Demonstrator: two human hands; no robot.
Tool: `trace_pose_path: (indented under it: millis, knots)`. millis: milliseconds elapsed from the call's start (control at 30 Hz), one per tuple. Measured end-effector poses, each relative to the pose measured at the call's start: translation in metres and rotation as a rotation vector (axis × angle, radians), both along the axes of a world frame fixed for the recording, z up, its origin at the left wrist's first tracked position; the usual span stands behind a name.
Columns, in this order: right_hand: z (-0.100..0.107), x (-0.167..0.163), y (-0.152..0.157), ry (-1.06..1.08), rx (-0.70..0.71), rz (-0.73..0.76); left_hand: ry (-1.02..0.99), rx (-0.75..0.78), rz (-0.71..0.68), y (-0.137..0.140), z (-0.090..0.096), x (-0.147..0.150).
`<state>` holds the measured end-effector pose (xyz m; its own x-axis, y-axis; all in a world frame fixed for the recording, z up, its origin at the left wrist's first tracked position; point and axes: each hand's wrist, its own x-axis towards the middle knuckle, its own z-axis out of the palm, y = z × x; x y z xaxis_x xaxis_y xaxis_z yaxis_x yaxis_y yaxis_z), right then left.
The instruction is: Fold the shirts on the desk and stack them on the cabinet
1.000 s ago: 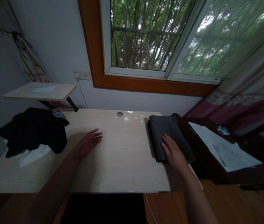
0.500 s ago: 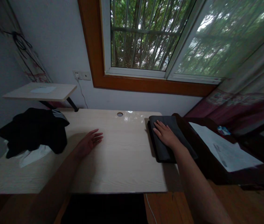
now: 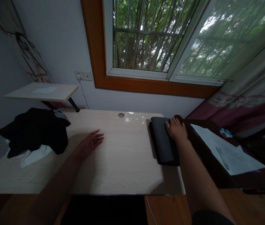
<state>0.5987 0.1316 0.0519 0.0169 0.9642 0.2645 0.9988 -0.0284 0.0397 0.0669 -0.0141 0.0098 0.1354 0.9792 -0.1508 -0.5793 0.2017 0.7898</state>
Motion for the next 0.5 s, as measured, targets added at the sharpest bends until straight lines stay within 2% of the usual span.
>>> trace_pose_path:
  millis: [100,333,400,500]
  knots:
    - [0.002,-0.028,-0.005,0.021,0.044,0.138,0.007,0.003,0.0,0.0,-0.001,0.0]
    - [-0.004,-0.094,-0.026,0.142,-0.022,0.466,-0.001,-0.018,0.018,0.0,0.001,0.001]
    - [-0.005,-0.103,-0.036,0.163,-0.029,0.507,-0.001,-0.011,0.012,-0.001,0.001,0.0]
    - [-0.006,-0.103,-0.051,0.202,-0.018,0.492,0.003,0.003,0.007,-0.001,0.0,0.0]
